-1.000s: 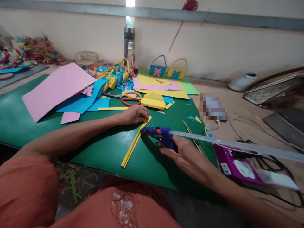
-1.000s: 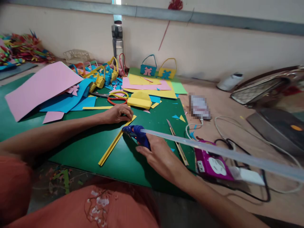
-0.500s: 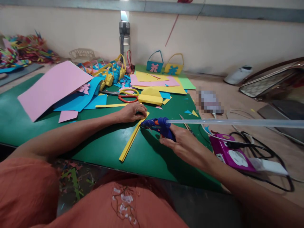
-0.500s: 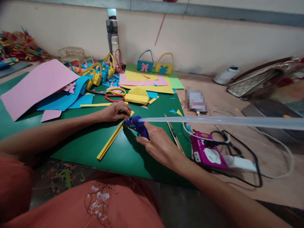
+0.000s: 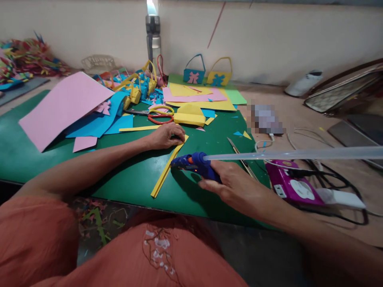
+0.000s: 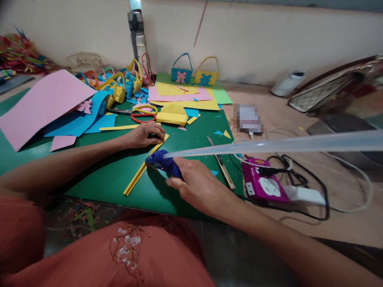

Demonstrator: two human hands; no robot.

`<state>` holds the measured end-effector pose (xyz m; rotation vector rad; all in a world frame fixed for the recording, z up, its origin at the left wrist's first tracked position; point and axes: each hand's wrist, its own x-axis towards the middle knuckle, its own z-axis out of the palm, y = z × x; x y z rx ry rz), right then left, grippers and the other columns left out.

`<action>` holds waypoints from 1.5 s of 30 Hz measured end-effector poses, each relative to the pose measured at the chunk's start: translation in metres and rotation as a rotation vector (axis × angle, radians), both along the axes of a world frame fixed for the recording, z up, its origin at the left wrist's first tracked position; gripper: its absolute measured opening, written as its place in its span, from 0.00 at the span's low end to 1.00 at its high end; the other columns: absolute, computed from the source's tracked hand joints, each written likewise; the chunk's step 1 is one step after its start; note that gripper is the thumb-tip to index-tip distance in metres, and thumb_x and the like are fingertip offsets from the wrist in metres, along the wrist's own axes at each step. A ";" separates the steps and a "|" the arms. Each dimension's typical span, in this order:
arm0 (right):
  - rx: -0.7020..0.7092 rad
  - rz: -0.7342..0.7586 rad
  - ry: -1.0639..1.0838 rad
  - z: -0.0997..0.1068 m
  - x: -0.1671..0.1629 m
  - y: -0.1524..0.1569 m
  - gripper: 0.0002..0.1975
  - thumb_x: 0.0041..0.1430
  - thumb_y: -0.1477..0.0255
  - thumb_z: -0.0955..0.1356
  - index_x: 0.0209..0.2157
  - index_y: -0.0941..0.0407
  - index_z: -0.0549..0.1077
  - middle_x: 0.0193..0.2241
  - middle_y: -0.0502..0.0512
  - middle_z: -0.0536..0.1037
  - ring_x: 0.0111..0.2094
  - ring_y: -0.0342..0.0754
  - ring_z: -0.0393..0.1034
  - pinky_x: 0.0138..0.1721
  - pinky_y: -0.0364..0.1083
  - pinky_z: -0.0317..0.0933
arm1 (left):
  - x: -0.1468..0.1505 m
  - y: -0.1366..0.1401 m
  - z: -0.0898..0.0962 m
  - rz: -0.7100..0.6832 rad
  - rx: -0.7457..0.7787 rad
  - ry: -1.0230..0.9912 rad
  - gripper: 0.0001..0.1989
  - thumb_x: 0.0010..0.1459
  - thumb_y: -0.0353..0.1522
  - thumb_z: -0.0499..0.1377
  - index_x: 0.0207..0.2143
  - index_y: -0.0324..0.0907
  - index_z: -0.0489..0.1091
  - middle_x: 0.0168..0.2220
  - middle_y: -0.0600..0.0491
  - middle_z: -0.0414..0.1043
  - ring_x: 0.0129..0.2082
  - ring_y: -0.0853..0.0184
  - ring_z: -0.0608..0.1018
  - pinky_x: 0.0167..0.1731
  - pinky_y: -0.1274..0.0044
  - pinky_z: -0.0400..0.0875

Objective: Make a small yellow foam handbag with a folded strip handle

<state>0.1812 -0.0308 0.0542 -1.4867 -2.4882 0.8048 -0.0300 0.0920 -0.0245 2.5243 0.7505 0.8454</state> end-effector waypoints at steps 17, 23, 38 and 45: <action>-0.128 0.079 0.016 0.014 -0.012 -0.023 0.06 0.50 0.74 0.67 0.22 0.54 0.66 0.22 0.47 0.73 0.23 0.42 0.63 0.25 0.42 0.51 | 0.000 0.003 -0.002 0.012 -0.013 0.005 0.04 0.52 0.29 0.59 0.28 0.39 0.74 0.34 0.48 0.75 0.36 0.67 0.75 0.40 0.75 0.68; -0.189 0.095 0.012 0.019 -0.014 -0.027 0.03 0.50 0.76 0.66 0.26 0.54 0.69 0.26 0.49 0.75 0.27 0.45 0.67 0.28 0.41 0.54 | 0.000 0.003 -0.001 0.006 -0.020 0.008 0.04 0.52 0.28 0.60 0.28 0.38 0.75 0.33 0.49 0.75 0.34 0.68 0.75 0.38 0.76 0.68; -0.246 0.099 0.054 0.014 -0.012 -0.031 0.02 0.52 0.73 0.65 0.28 0.53 0.69 0.26 0.49 0.76 0.27 0.45 0.66 0.29 0.42 0.57 | 0.000 0.003 0.000 0.002 -0.023 0.008 0.04 0.52 0.28 0.59 0.27 0.38 0.75 0.33 0.49 0.75 0.34 0.68 0.75 0.36 0.76 0.67; -0.051 0.009 0.000 0.006 -0.003 -0.004 0.05 0.53 0.71 0.65 0.25 0.54 0.63 0.23 0.48 0.71 0.24 0.43 0.63 0.27 0.43 0.53 | 0.001 0.002 -0.001 0.000 -0.017 0.008 0.04 0.52 0.28 0.59 0.27 0.38 0.75 0.33 0.48 0.75 0.34 0.68 0.75 0.37 0.77 0.67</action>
